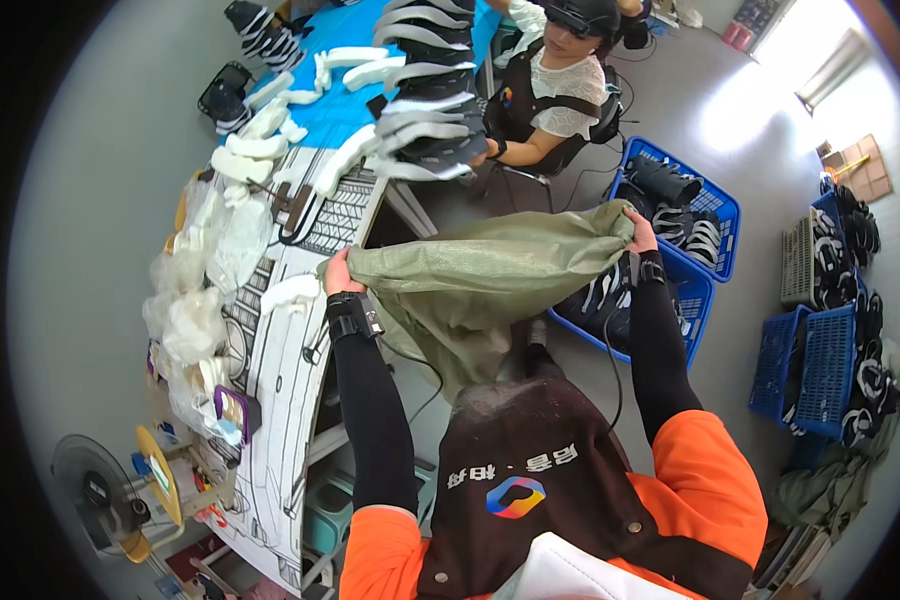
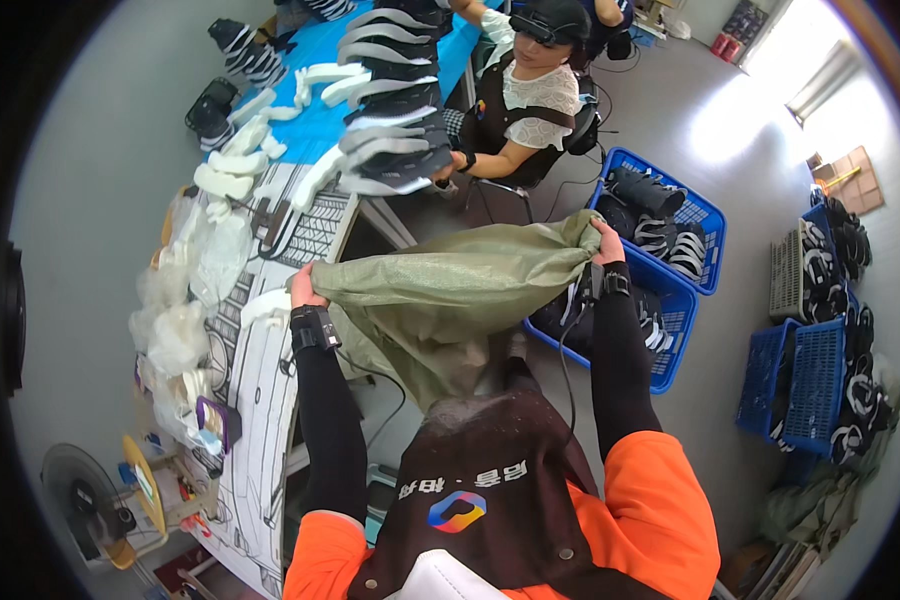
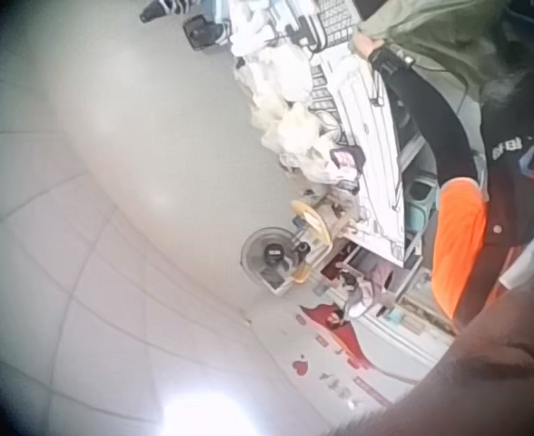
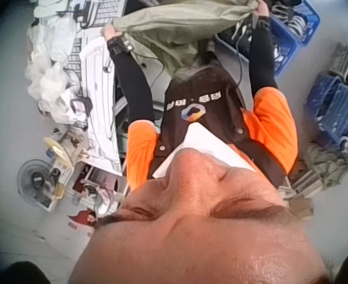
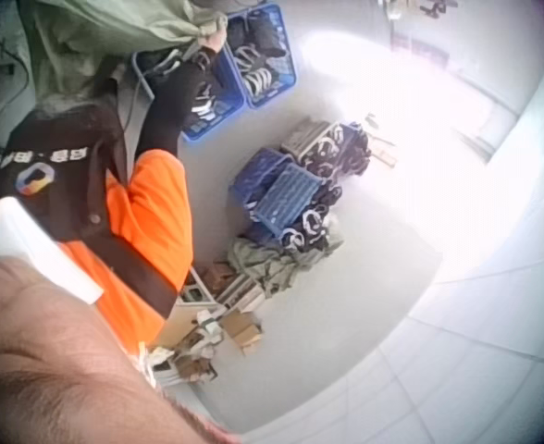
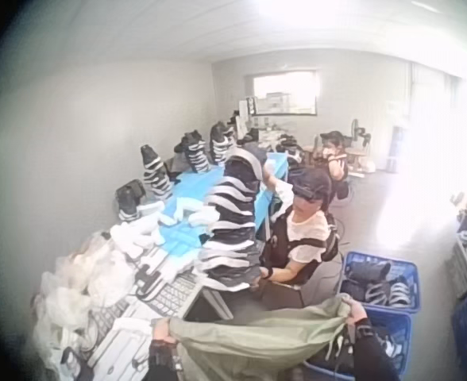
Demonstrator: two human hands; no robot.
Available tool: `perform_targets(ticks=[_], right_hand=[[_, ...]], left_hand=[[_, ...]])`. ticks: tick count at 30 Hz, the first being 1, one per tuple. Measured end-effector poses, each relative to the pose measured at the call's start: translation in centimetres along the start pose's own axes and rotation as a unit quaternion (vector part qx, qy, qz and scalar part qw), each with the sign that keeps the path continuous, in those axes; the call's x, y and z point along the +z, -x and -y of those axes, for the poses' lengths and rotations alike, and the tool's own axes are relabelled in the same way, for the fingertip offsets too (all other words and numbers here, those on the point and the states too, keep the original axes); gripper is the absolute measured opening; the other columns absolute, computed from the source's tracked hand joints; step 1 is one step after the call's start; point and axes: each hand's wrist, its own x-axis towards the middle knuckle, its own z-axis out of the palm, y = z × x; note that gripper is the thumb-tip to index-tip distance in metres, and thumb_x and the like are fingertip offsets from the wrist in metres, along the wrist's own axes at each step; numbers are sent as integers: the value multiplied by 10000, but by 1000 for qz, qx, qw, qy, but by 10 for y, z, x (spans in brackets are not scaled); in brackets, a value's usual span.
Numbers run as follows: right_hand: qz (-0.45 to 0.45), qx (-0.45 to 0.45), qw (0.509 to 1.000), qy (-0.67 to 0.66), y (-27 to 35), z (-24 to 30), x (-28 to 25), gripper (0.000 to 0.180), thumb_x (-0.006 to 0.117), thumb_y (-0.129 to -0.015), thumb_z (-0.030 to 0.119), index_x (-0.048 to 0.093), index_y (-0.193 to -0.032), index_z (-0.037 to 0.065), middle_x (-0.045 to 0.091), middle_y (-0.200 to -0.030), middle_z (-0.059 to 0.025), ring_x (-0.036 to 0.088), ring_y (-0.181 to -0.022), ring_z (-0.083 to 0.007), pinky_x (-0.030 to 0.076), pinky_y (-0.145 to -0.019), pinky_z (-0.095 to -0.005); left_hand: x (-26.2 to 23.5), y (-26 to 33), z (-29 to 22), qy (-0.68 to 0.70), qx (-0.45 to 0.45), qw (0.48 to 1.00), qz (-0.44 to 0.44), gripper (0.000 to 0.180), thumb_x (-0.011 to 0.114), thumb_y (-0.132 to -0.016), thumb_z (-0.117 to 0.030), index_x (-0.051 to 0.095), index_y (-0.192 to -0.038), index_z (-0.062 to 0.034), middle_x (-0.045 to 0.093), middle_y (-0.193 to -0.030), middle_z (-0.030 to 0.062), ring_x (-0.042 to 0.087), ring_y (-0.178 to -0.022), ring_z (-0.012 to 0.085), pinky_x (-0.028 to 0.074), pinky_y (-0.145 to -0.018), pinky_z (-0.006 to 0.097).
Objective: The person handles and sorts shoe uppers at a table before walking to another station and holding a large green bag while another worker places a stack of shoe uppers inside.
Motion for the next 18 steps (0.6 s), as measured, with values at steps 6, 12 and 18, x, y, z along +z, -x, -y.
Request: perform_targets(ticks=[6,12,18], right_hand=[[-19,-10,999,-33,-19,29,-2,354,442,-1053,276,612,-1234,24,685,-1203,-140,664,-1088,-314,527,-970,-479],[8,-37,990,-135,-32,52,48,359,415,-1072,283,575,-1262,24,672,-1217,-141,661,-1085,-317,522,-983,-467],[-2,-58,987,-153,-61,63,77,345,427,-1070,280,590,-1218,14,680,-1177,-141,662,-1070,-318,520,-986,-473]], left_hand=[[54,16,-37,-66,-123,988,71,296,585,-980,-253,682,-1092,3,732,-1048,147,705,-970,299,551,-912,425],[94,10,-90,-78,-46,995,34,312,597,-991,-298,666,-1114,-20,731,-1068,141,717,-944,300,573,-875,442],[142,-41,-150,-70,-13,995,71,357,566,-1008,-330,642,-1183,-28,705,-1142,156,689,-1026,318,550,-933,460]])
